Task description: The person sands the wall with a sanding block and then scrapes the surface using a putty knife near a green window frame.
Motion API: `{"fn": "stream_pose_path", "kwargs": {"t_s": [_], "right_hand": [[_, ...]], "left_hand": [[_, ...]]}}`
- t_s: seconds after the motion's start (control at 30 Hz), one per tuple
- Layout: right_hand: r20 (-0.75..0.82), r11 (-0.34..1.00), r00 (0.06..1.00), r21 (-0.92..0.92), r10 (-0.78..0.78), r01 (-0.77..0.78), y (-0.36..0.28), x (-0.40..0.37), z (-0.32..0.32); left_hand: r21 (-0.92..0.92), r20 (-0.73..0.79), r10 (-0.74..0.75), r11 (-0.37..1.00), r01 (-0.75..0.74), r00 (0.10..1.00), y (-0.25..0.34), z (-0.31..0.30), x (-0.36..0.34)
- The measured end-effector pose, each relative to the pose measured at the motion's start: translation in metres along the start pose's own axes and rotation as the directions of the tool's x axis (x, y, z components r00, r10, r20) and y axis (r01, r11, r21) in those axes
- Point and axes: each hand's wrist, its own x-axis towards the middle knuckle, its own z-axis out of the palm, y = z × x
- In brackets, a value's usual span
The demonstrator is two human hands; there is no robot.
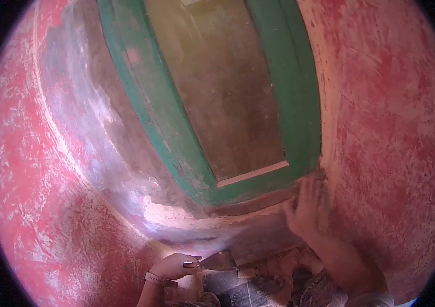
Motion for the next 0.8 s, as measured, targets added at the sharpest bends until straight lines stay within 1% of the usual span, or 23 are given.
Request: {"fn": "stream_pose_path", "kwargs": {"t_s": [0.03,0.07,0.1,0.17,0.2,0.23,0.27,0.3,0.33,0.37,0.43,0.47,0.5,0.53,0.57,0.6,0.63,0.67,0.73,0.8], "right_hand": [[-0.064,0.998,0.998,0.063,0.026,-0.022,0.006,0.000,-0.001],[-0.125,0.991,0.991,0.125,0.054,-0.038,0.009,0.000,-0.003],[-0.075,0.988,0.995,0.139,0.072,-0.061,-0.002,-0.002,-0.004],[0.020,0.979,0.993,0.166,0.118,-0.120,-0.046,-0.014,-0.004],[0.097,0.990,0.995,0.139,0.013,-0.026,-0.063,-0.020,-0.006],[0.176,0.990,0.981,0.123,-0.088,0.067,-0.080,-0.027,-0.009],[0.253,0.980,0.950,0.116,-0.184,0.159,-0.088,-0.031,-0.009],[0.242,0.949,0.918,0.102,-0.314,0.297,-0.085,-0.035,0.000],[0.235,0.899,0.868,0.087,-0.437,0.430,-0.079,-0.038,0.013],[0.232,0.830,0.800,0.071,-0.553,0.554,-0.074,-0.041,0.021],[0.307,0.902,0.852,0.052,-0.423,0.429,-0.069,-0.025,-0.008],[0.346,0.930,0.868,0.038,-0.356,0.367,-0.065,-0.016,-0.022],[0.300,0.967,0.927,-0.046,-0.225,0.250,-0.056,-0.010,-0.026],[0.241,0.984,0.966,-0.124,-0.093,0.126,-0.043,-0.006,-0.029],[0.117,0.996,0.992,-0.065,-0.049,0.057,-0.023,-0.004,-0.018],[-0.004,1.000,1.000,-0.001,0.003,-0.003,0.001,-0.001,-0.001],[-0.122,0.996,0.990,0.068,0.064,-0.056,0.007,0.001,0.002],[-0.124,0.992,0.990,0.113,0.070,-0.056,0.008,-0.001,0.009],[-0.134,0.977,0.987,0.206,0.089,-0.060,-0.025,-0.006,0.009],[0.091,0.996,0.995,0.080,-0.040,0.032,-0.069,-0.020,-0.005]], "left_hand": [[-0.038,-0.043,0.001,0.999,-0.003,0.999,0.001,0.000,-0.004],[-0.014,-0.033,0.003,1.000,-0.003,0.999,-0.004,0.001,-0.004],[0.012,-0.021,0.007,1.000,-0.006,1.000,-0.010,0.003,0.000],[0.047,0.019,0.000,0.999,-0.001,1.000,-0.009,0.004,0.005],[0.059,0.047,-0.015,0.998,0.012,0.999,-0.004,0.001,0.008],[0.076,0.077,-0.031,0.997,0.025,0.997,0.000,0.000,0.010],[0.085,0.075,-0.023,0.996,0.017,0.997,0.004,0.000,0.012],[0.094,0.072,-0.016,0.995,0.009,0.997,0.007,0.001,0.012],[0.103,0.072,-0.010,0.995,0.002,0.997,0.007,0.002,0.012],[0.059,0.039,0.006,0.998,-0.009,0.999,0.003,0.003,0.008],[-0.036,-0.031,0.030,0.999,-0.031,0.999,-0.005,0.007,0.000],[-0.042,-0.026,-0.007,0.999,0.006,1.000,-0.009,0.006,-0.005],[-0.049,-0.023,-0.043,0.998,0.042,0.999,-0.013,0.005,-0.011],[-0.059,-0.022,-0.079,0.995,0.077,0.997,-0.017,0.004,-0.017],[-0.042,-0.019,-0.093,0.995,0.093,0.995,-0.017,0.000,-0.024],[-0.029,-0.016,-0.106,0.994,0.106,0.994,-0.013,-0.007,-0.030],[-0.017,-0.011,-0.116,0.993,0.116,0.993,-0.012,-0.010,-0.033],[-0.045,-0.007,-0.126,0.991,0.125,0.992,-0.017,-0.008,-0.034],[-0.094,0.002,-0.141,0.986,0.140,0.990,-0.024,-0.006,-0.029],[-0.084,-0.030,-0.074,0.994,0.072,0.997,-0.019,-0.001,-0.023]]}}
